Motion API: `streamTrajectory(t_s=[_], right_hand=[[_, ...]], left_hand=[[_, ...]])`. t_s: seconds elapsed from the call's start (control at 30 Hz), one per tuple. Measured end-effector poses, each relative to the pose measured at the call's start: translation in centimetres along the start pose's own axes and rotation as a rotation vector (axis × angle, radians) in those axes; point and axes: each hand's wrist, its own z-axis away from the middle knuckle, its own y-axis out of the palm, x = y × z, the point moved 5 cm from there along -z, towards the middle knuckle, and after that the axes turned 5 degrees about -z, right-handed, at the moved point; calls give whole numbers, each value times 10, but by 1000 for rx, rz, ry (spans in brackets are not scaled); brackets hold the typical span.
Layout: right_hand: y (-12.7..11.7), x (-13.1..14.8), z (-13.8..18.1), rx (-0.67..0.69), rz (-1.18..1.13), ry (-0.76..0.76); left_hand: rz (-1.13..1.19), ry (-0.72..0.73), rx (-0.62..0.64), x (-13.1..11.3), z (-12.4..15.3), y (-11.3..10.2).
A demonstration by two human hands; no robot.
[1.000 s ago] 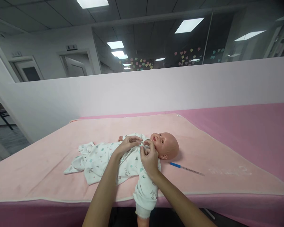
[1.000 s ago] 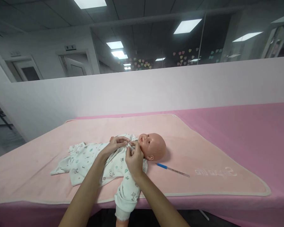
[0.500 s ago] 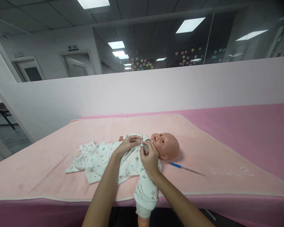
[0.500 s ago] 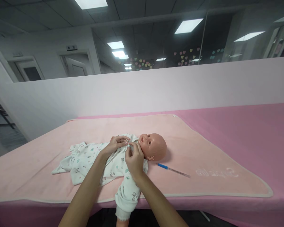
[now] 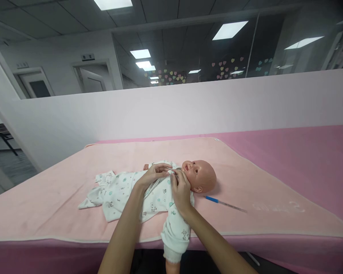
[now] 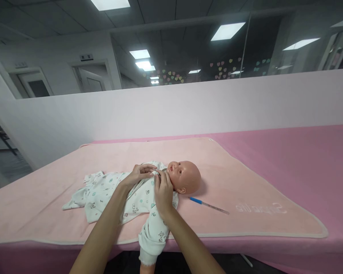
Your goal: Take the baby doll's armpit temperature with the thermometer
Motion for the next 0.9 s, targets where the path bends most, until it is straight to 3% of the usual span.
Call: streamTrajectory(t_s=[0.3,0.47,0.63,0.77,0.9], right_hand=[[0,-1,0,-32,79,-1],[-3,9,6,-52,125,-139],[17,28,15,238,290,-493],[35,31,7,382,477,-566],[41,33,1,425,474,-579]], left_hand=[[-52,17,153,-5,25,-9],[23,-31,-8,4,48,-31],[47,-30,-126,10,53,-36],[76,-23,-173,10,53,-34],[77,-9,-184,10,54,-35]])
